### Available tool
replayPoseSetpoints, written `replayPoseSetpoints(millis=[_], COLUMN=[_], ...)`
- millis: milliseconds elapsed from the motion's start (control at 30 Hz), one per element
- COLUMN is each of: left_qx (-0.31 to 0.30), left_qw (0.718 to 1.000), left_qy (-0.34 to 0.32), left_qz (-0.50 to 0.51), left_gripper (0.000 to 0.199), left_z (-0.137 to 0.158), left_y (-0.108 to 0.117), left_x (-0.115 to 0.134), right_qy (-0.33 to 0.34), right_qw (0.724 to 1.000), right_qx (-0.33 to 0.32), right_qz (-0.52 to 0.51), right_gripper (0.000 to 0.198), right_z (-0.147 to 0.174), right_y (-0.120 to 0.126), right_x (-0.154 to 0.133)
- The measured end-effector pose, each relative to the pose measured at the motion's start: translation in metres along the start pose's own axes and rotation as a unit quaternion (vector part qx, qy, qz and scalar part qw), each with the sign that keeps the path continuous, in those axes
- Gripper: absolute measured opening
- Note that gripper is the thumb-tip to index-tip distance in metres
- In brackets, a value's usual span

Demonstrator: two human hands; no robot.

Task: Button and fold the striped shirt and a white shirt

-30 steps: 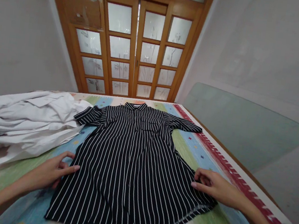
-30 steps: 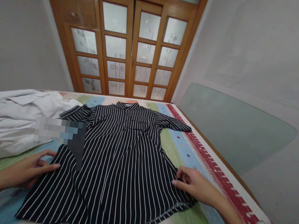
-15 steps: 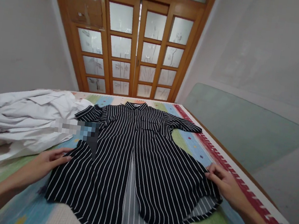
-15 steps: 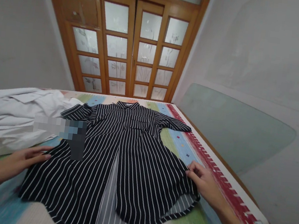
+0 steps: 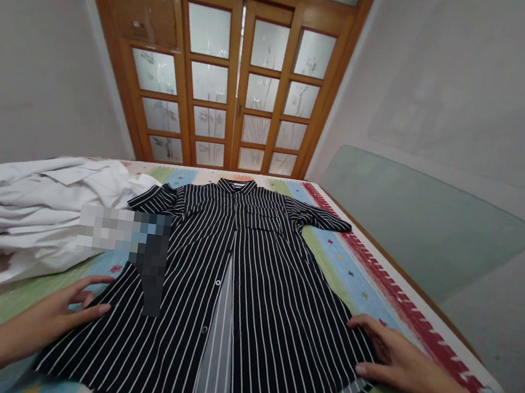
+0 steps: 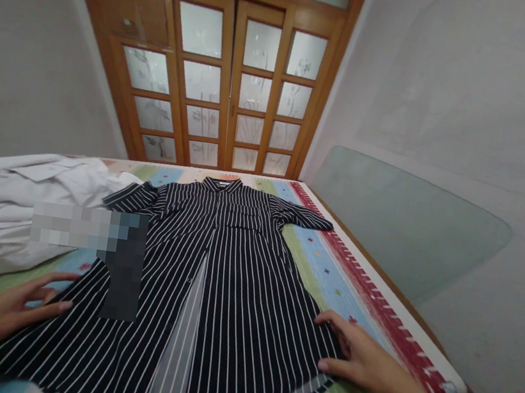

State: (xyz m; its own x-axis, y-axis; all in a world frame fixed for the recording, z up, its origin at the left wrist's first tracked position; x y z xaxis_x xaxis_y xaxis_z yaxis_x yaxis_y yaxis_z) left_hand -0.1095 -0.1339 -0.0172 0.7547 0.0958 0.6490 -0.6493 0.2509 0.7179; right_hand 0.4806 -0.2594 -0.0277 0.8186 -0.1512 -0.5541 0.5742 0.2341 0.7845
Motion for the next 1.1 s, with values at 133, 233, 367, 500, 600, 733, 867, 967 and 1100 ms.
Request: replayPoseSetpoints(millis=[133, 233, 367, 500, 600, 733, 867, 967, 1100], left_qx=[-0.034, -0.009, 0.04, 0.071, 0.005, -0.057, -0.088, -0.079, -0.064], left_qw=[0.999, 0.999, 0.993, 0.979, 0.972, 0.948, 0.924, 0.915, 0.914], left_qy=[-0.004, -0.02, -0.047, -0.109, -0.161, -0.234, -0.264, -0.259, -0.232], left_qz=[0.037, -0.027, -0.105, -0.155, -0.174, -0.207, -0.262, -0.298, -0.326], left_gripper=[0.076, 0.066, 0.063, 0.062, 0.051, 0.048, 0.044, 0.042, 0.045], left_z=[0.002, 0.003, 0.001, 0.0, 0.003, 0.011, 0.016, 0.015, 0.012], left_y=[-0.001, 0.0, 0.001, -0.007, -0.03, -0.077, -0.115, -0.126, -0.128], left_x=[-0.007, -0.001, 0.015, 0.042, 0.067, 0.1, 0.119, 0.126, 0.131], right_qy=[-0.003, -0.006, -0.009, 0.013, 0.063, 0.169, 0.222, 0.212, 0.212], right_qw=[0.999, 0.998, 0.994, 0.992, 0.988, 0.972, 0.952, 0.944, 0.934], right_qx=[-0.022, -0.042, -0.067, -0.028, 0.003, -0.02, -0.059, -0.062, -0.056], right_qz=[0.023, 0.044, 0.08, 0.126, 0.143, 0.161, 0.201, 0.247, 0.283], right_gripper=[0.037, 0.032, 0.029, 0.027, 0.029, 0.029, 0.035, 0.039, 0.031], right_z=[0.003, 0.006, 0.004, -0.01, -0.024, -0.042, -0.053, -0.057, -0.061], right_y=[0.002, 0.008, 0.015, 0.02, 0.014, -0.018, -0.062, -0.084, -0.092], right_x=[0.003, -0.004, -0.025, -0.056, -0.086, -0.132, -0.171, -0.188, -0.194])
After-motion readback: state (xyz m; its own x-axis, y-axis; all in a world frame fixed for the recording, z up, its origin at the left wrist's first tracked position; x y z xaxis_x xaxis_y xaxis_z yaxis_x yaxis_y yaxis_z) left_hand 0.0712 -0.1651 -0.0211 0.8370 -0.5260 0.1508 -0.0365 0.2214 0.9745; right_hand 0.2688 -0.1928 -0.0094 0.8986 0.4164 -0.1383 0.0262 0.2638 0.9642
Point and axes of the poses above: each hand's wrist, its own z-axis away from the middle knuckle, its own y-axis out of the back of the hand, x = y × z, the point moved 1 cm from there along -z, towards the middle knuckle, and after that the axes turned 3 degrees about -y, right-handed, at the moved point
